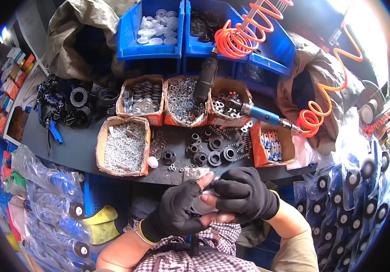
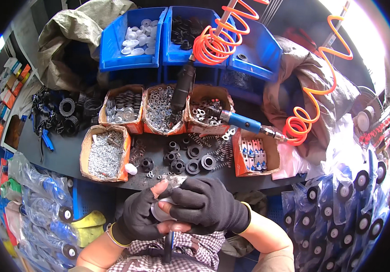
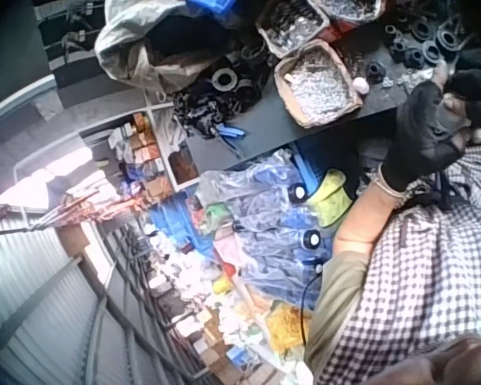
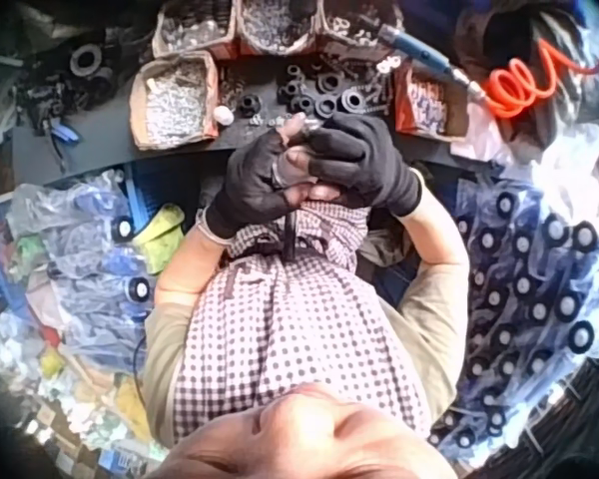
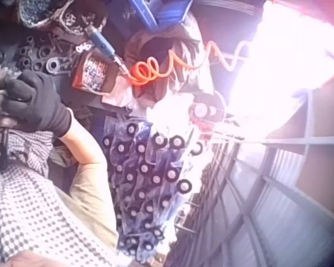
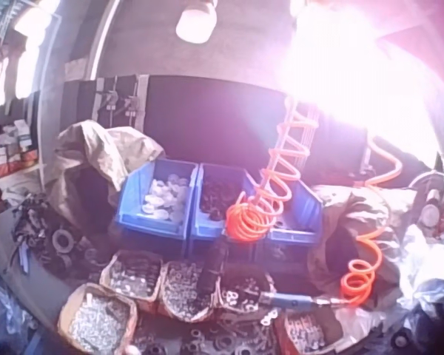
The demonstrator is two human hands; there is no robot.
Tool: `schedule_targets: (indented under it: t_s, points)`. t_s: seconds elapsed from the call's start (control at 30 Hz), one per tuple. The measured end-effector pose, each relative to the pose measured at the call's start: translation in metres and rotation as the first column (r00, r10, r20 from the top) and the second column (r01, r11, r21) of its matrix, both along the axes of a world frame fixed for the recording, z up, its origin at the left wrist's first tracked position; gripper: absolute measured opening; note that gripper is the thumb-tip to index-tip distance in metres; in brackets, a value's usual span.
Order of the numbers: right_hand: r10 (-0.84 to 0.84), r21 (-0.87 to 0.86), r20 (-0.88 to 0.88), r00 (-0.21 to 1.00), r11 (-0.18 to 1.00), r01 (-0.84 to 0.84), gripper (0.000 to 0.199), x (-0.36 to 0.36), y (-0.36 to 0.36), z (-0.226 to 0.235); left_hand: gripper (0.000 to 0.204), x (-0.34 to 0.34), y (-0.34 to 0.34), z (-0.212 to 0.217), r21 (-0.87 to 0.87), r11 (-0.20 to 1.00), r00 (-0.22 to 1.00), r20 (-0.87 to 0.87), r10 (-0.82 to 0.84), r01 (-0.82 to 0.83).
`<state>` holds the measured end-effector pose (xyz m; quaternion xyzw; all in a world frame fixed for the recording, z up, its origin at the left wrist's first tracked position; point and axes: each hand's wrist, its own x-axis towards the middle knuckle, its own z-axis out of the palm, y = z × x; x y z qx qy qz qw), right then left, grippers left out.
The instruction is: The person packages completed caulking guns into plastic sleeves and assembles new guns by connecting hardware parts, applying lubricant, tightening fasteners with a pneumatic tool, and attaching plungers and barrels.
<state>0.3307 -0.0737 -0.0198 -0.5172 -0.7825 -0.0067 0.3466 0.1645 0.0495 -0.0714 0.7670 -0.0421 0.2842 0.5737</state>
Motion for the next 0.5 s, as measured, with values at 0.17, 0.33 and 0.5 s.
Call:
schedule_targets:
  t_s: [0.17,0.33,0.5]
  points:
    - [-0.058,-0.095,-0.405,0.912,0.995,0.021,0.057,-0.005,0.007,-0.013,0.093,-0.003,-0.018,-0.059,-0.012,0.994,0.955,-0.277,0.101,-0.109]
    - [-0.268,-0.216,-0.44,0.857,0.958,0.189,0.029,0.005,-0.032,-0.018,0.042,0.003,-0.034,-0.094,0.34,0.873,0.903,-0.122,0.411,-0.351]
    - [-0.415,-0.117,-0.507,0.756,0.902,0.416,0.031,-0.047,0.01,-0.001,0.046,-0.01,-0.046,-0.137,-0.412,0.882,0.834,-0.55,-0.04,-0.229]
